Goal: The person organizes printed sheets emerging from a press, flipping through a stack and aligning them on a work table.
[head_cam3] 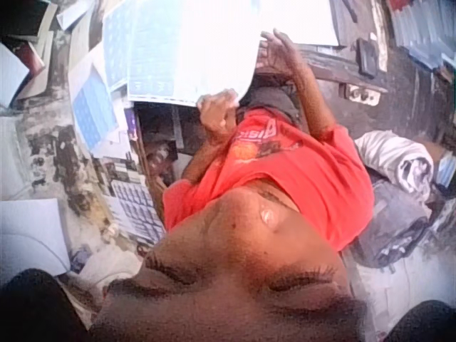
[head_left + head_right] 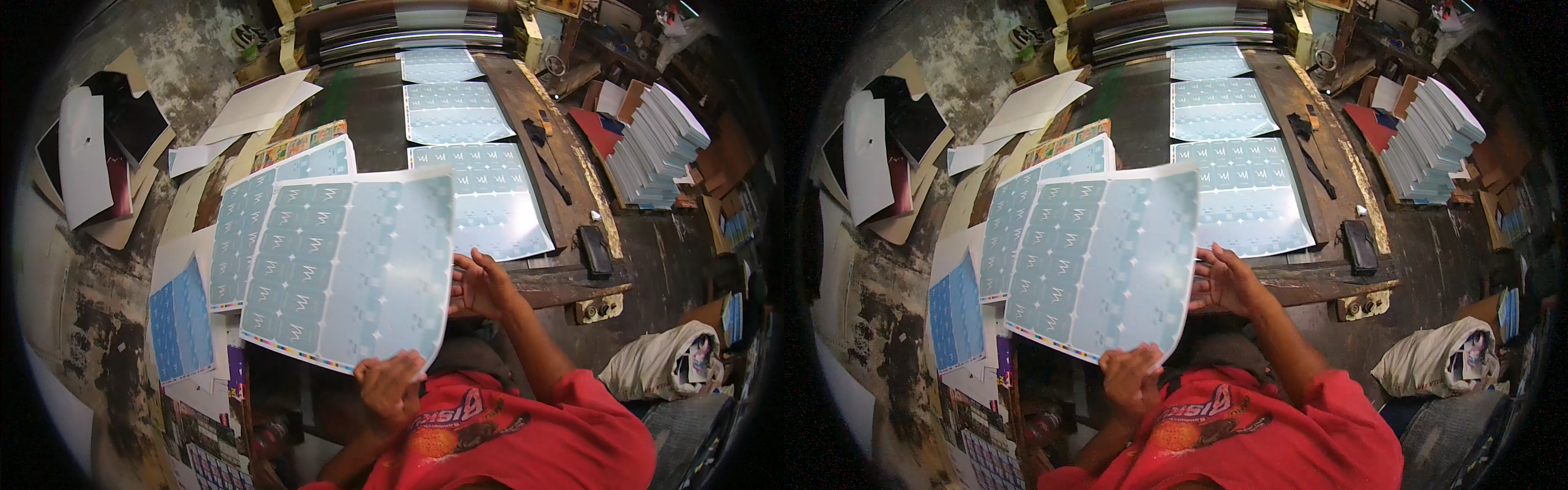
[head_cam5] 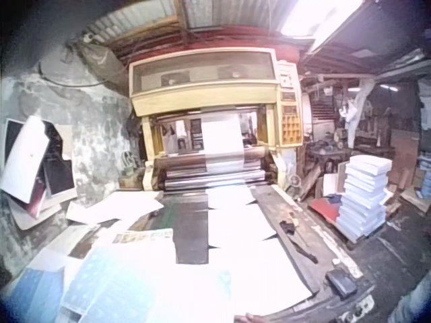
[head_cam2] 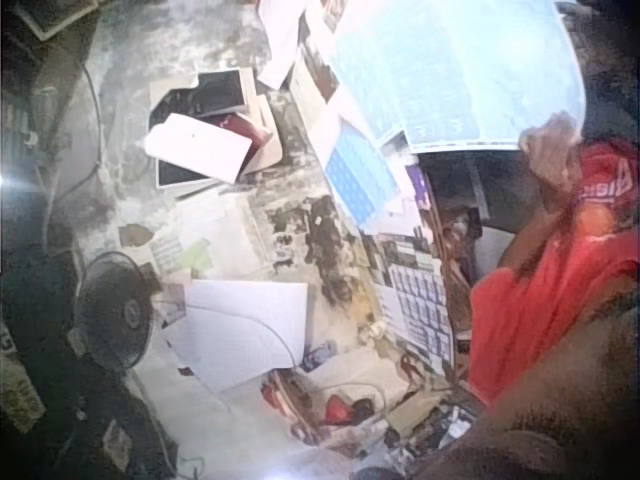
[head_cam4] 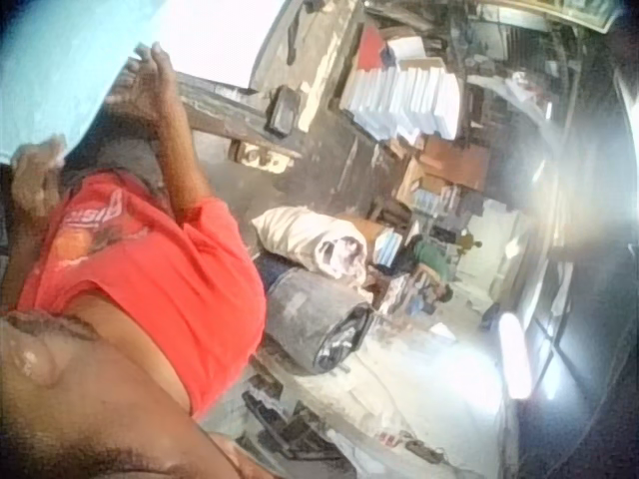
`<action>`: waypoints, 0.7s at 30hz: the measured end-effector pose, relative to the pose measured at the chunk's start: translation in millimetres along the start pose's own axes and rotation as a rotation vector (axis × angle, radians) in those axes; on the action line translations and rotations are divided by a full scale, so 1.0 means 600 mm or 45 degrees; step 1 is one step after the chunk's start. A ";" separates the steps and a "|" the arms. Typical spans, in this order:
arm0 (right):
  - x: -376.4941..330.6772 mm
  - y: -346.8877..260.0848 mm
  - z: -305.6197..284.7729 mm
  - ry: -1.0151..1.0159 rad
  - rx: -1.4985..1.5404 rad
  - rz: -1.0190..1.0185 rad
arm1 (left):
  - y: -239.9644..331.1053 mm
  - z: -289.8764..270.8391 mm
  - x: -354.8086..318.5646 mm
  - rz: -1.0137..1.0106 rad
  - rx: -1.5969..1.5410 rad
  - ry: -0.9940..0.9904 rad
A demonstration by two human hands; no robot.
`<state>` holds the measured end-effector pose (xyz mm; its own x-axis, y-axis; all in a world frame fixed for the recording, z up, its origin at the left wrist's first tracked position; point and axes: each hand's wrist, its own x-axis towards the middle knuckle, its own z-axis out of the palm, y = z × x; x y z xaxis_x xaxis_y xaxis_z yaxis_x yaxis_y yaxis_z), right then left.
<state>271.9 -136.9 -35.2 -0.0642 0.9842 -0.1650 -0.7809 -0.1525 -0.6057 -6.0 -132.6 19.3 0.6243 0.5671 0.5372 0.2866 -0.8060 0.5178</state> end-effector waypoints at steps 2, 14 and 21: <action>-0.003 -0.020 0.002 0.118 -0.051 0.077 | 0.010 0.001 -0.024 0.041 -0.036 -0.089; -0.223 0.058 -0.006 0.766 -0.234 -0.219 | -0.064 0.021 0.004 -0.986 -1.333 0.278; -0.328 0.131 0.018 0.977 -0.047 -0.456 | -0.098 0.105 0.081 -0.879 -1.607 -0.238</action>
<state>216.4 -341.5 -41.7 0.6332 0.6419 -0.4325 -0.6519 0.1411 -0.7450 53.3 -68.3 -27.0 0.7414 0.6637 -0.0990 -0.1934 0.3526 0.9156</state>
